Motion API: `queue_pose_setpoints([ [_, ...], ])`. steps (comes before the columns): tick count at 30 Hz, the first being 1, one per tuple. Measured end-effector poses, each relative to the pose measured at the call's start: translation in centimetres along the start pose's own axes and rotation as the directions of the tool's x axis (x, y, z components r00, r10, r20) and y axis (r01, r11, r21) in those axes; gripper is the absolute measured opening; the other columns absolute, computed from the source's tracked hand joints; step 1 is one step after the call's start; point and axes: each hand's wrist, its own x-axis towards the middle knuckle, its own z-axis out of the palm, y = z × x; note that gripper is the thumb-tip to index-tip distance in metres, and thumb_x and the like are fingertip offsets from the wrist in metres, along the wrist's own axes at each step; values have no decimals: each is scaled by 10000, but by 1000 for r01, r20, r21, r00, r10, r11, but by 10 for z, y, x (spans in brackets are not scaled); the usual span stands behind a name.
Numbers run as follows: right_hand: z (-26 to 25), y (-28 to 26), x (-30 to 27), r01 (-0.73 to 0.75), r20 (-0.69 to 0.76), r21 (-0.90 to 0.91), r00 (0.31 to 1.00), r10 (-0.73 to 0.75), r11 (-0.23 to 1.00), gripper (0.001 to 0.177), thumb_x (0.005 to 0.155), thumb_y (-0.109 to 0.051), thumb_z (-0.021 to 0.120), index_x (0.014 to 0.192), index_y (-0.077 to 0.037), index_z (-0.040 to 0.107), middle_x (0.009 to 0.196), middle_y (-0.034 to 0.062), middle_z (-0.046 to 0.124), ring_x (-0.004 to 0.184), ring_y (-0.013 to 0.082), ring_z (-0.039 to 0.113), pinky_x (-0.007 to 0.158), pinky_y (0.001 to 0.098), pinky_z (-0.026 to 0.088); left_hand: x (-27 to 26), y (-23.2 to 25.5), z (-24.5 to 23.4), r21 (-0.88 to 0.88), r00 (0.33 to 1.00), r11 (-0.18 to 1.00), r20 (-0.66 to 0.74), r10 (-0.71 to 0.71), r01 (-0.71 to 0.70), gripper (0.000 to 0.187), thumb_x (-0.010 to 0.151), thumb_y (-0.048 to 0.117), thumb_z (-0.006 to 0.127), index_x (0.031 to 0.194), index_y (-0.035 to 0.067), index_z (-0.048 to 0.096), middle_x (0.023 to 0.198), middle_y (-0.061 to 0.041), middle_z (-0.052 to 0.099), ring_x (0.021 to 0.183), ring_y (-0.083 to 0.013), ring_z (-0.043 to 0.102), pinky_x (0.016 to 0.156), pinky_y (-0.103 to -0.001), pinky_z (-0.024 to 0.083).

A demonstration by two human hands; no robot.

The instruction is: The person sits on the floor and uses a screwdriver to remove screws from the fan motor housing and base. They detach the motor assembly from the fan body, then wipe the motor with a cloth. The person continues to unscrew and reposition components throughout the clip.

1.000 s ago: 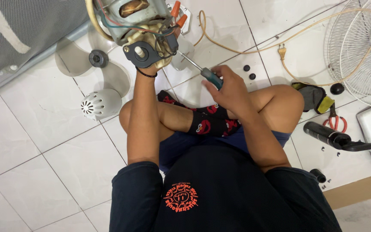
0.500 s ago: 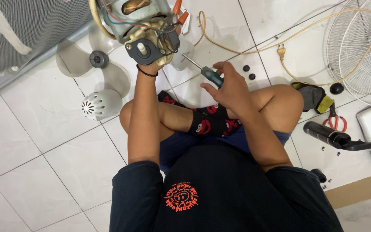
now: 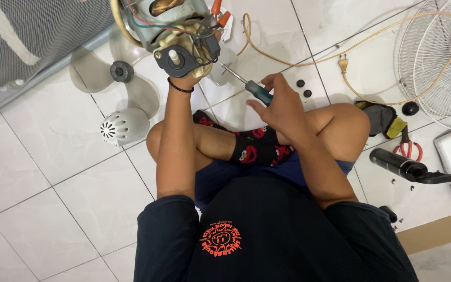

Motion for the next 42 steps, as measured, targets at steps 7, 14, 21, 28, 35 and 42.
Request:
queue_pose_setpoints([
  [7,-1,-8,4,-210,51,-80,975,214,974,217,1016,-255,750,1064,-55,683,910,153,752,814,318,739,716,394,564,-8,4,-1,744,950,605,133,282,-283,453,961,213,650,1312,-23,487,1194,-102,619,1071,-265,625,945,-382,499],
  [14,-6,-10,3,-202,66,30,978,199,979,572,734,-288,911,1081,13,570,984,163,698,756,334,701,633,411,546,-8,3,-4,912,823,26,356,443,-409,457,928,185,703,1269,-29,487,1118,-83,627,998,-265,625,883,-388,496],
  [21,2,0,1,7,-26,-3,1000,-7,1000,404,882,-227,869,1098,-14,601,1009,146,689,882,345,714,740,407,564,-11,2,-7,898,761,-136,429,487,-419,468,895,158,756,1226,-35,487,1043,-64,635,925,-265,625,821,-394,492],
  [28,2,5,7,-260,157,80,957,246,962,297,985,-263,791,1071,-2,678,887,153,723,776,282,705,709,389,549,-12,0,-9,890,736,-183,450,505,-418,486,861,130,809,1183,-41,487,967,-44,644,852,-265,625,760,-400,489],
  [35,0,-7,8,-204,109,58,974,197,977,565,719,-249,910,1072,41,578,921,176,695,718,278,667,617,361,531,-12,-4,-13,880,706,-198,466,533,-432,510,828,102,862,1140,-47,488,891,-25,652,779,-265,625,698,-406,485],
  [42,8,10,0,-176,93,19,980,174,984,350,966,-253,811,1144,-8,636,987,160,735,855,266,730,727,361,563,-10,8,10,949,823,-82,304,480,-303,187,764,67,801,865,89,644,800,-66,653,732,-304,647,662,-396,500],
])
